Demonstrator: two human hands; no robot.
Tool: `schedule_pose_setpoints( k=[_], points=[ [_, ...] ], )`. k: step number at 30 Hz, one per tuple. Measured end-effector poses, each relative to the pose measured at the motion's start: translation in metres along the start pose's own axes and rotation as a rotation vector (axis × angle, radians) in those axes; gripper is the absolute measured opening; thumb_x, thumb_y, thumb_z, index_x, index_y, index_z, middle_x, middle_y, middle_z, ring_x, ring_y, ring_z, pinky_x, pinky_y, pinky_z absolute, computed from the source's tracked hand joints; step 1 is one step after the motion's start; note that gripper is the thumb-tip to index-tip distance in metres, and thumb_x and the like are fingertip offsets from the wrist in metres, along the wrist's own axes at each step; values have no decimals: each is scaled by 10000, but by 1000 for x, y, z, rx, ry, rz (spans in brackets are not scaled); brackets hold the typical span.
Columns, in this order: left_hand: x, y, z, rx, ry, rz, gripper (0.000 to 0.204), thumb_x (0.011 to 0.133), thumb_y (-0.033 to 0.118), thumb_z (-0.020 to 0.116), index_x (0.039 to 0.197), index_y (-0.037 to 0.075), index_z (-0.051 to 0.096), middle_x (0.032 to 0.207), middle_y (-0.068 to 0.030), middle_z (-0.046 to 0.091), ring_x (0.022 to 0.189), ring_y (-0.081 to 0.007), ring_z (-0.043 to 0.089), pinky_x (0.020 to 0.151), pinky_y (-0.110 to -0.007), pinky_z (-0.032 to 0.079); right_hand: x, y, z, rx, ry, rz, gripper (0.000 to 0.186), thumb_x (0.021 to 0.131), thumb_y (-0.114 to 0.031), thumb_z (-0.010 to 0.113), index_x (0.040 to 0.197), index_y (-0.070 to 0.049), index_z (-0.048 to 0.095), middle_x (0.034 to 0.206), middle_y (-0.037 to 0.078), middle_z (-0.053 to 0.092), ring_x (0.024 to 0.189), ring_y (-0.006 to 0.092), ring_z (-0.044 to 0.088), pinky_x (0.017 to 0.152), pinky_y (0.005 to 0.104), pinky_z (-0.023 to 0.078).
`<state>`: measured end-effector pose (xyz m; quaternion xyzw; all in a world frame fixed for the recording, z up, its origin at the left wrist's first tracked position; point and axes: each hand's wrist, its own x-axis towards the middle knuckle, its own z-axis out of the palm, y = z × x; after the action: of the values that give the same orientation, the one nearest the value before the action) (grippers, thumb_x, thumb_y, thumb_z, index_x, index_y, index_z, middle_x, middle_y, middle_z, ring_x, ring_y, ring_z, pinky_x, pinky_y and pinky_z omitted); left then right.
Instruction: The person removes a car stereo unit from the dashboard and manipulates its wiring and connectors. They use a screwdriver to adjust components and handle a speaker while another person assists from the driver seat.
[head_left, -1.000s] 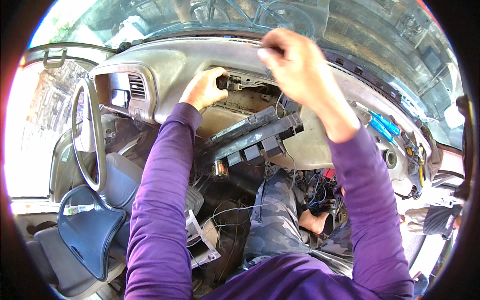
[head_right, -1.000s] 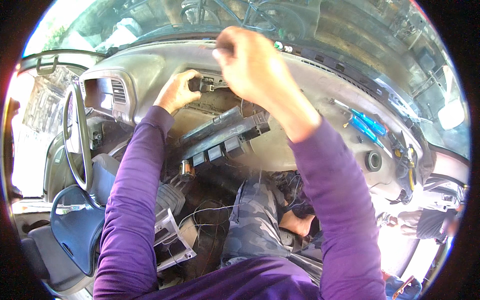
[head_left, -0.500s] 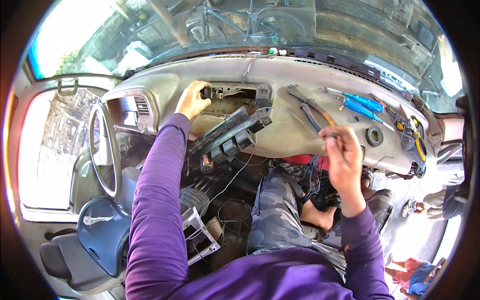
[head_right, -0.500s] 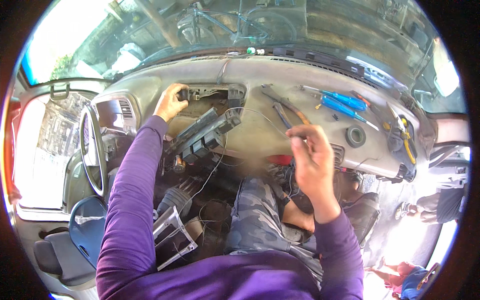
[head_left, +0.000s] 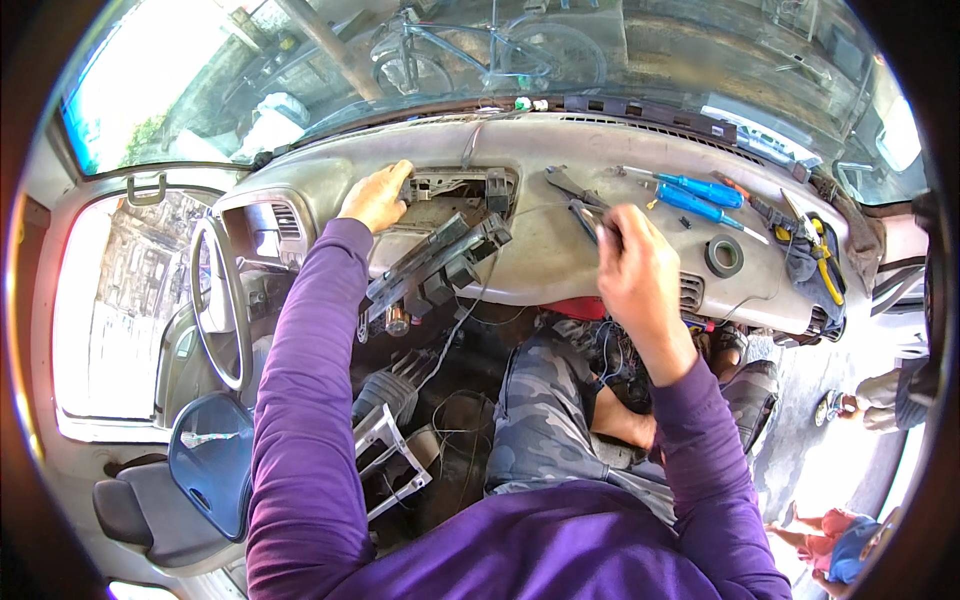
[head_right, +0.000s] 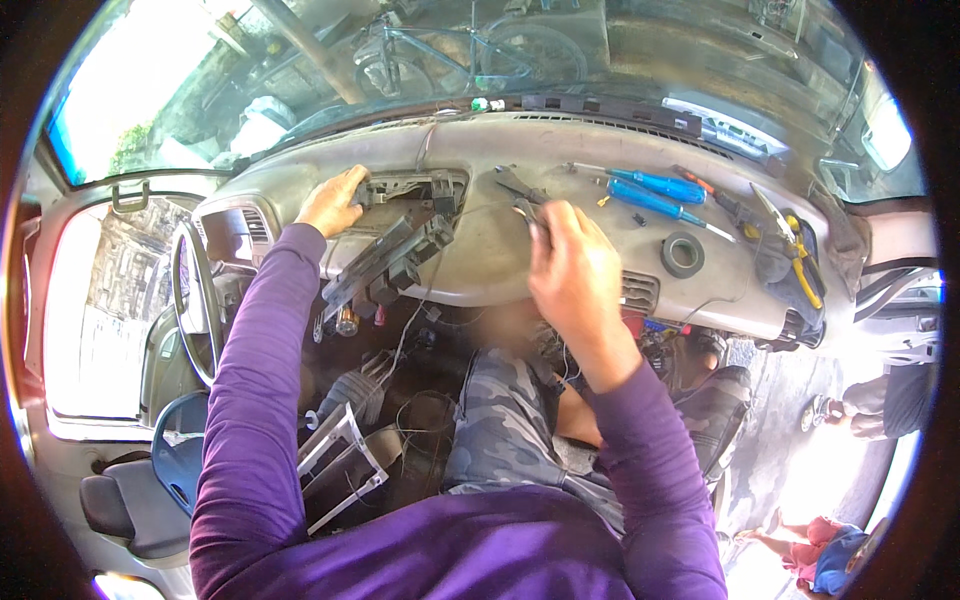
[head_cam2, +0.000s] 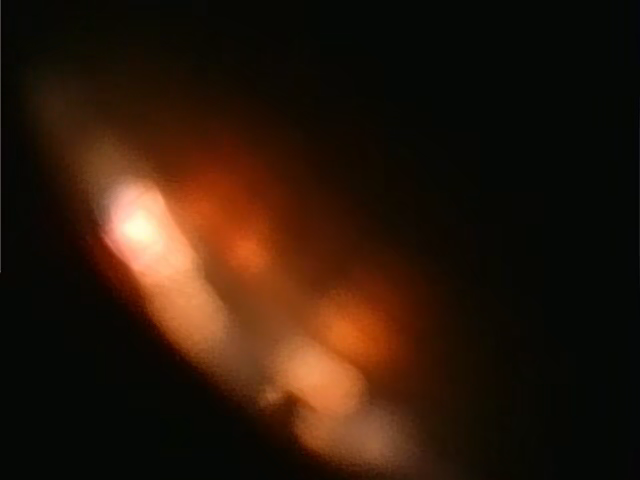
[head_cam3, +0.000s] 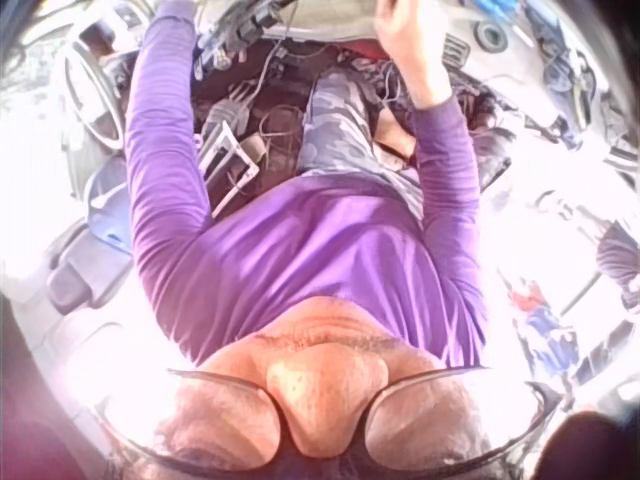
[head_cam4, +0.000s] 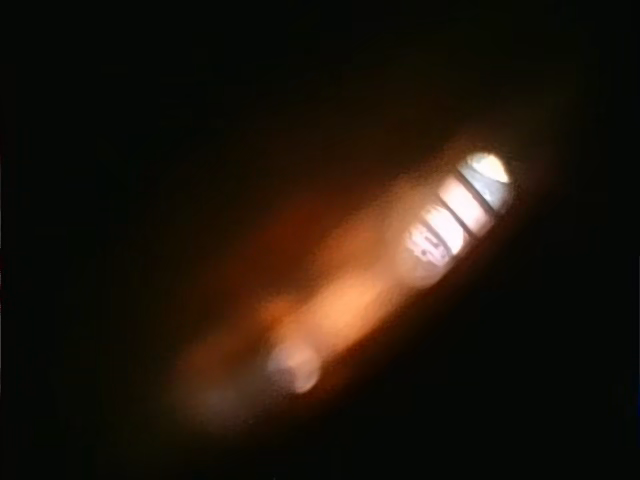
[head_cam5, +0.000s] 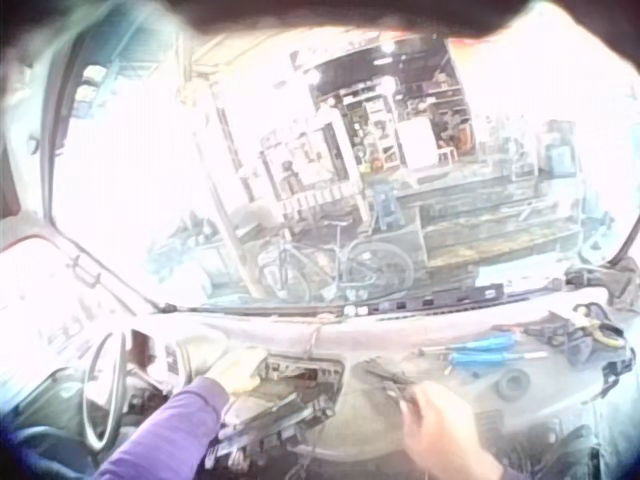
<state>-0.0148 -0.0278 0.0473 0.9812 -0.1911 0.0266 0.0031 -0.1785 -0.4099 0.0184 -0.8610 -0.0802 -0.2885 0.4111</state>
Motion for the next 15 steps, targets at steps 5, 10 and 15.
schedule_pose_setpoints(
  k=[5, 10, 15],
  points=[
    [-14, -5, 11, -2, 51, 98, 510, 845, 38, 681, 1328, 201, 652, 1214, -128, 661, 1124, -384, 691, 945, -489, 569, -60, 11, -49, 241, -288, 341, 108, 975, -68, 673, 1030, 15, 630, 890, 184, 699, 795, 293, 697, 743, 402, 542],
    [-16, 3, 9, 71, 109, 73, 546, 838, 34, 673, 1352, 216, 654, 1223, -116, 658, 1087, -394, 700, 926, -492, 576, -136, 31, -78, 699, -692, 758, 139, 976, -63, 701, 1074, 24, 655, 899, 42, 693, 834, 119, 638, 752, 314, 547],
    [-18, 17, 0, 76, 81, 30, 542, 828, 58, 692, 1359, 161, 647, 1250, -141, 690, 1139, -398, 685, 971, -491, 564, -239, 68, -48, 429, -717, 822, 195, 999, -135, 715, 1139, -5, 673, 879, 107, 718, 822, 218, 691, 768, 374, 557]
  ],
)
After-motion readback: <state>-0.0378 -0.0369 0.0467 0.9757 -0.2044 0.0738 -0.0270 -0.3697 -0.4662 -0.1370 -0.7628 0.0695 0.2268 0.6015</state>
